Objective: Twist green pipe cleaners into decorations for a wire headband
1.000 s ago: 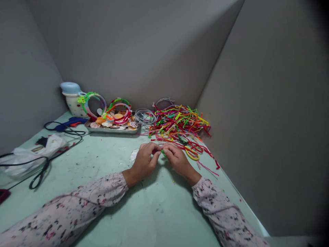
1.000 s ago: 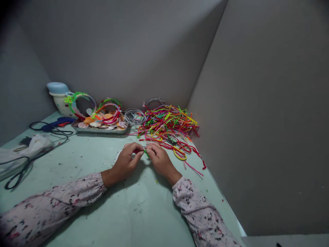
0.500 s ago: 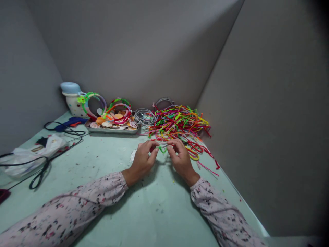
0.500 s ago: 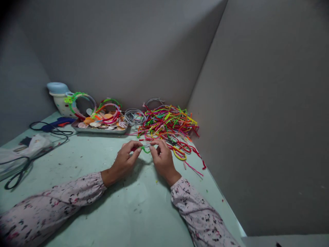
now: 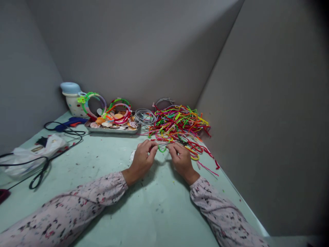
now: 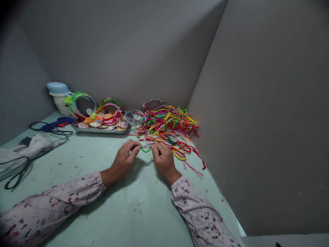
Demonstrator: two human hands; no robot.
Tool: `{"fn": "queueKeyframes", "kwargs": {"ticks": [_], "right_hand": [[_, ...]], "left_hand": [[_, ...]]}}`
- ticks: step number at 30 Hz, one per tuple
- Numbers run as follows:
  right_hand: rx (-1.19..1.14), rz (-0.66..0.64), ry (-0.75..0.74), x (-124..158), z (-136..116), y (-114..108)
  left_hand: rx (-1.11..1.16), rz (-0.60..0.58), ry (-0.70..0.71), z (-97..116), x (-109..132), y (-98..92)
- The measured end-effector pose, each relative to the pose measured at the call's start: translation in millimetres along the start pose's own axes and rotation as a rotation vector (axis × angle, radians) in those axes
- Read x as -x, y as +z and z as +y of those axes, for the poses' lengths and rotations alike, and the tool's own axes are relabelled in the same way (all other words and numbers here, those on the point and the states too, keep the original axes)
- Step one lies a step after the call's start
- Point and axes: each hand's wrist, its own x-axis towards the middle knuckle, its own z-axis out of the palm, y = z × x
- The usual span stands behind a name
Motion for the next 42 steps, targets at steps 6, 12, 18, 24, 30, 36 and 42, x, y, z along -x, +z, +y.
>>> {"fn": "queueKeyframes", "kwargs": {"ticks": [6, 12, 18, 24, 30, 36, 42], "right_hand": [[0.052, -0.187, -0.063, 3.0, -4.3, 1.4], [-0.041, -0.185, -0.101, 4.6, -4.6, -1.4], [-0.014, 0.076, -0.106, 1.2, -5.9, -4.2], [-0.040, 0.050, -0.124, -2.6, -2.5, -1.1], [-0.037, 0.037, -0.110, -2.6, -1.9, -0.4], [-0.032, 0.051, -0.126, -2.7, -4.0, -0.5], [-0.044, 0.031, -0.126, -1.3, -5.3, 0.2]], "left_hand": [[0.041, 0.042, -0.038, -2.8, -0.8, 2.4], [0.078, 0.036, -0.041, -4.0, -0.5, 3.2], [0.026, -0.002, -0.015, -3.0, 0.4, 3.1], [0.005, -0.041, 0.027, -4.4, 1.5, 2.9], [-0.005, -0.027, 0.068, -4.2, 1.8, 2.4], [0.013, 0.055, 0.133, -3.4, 1.0, 3.9], [-0.001, 0.075, 0.125, -6.0, 0.9, 4.2]]}}
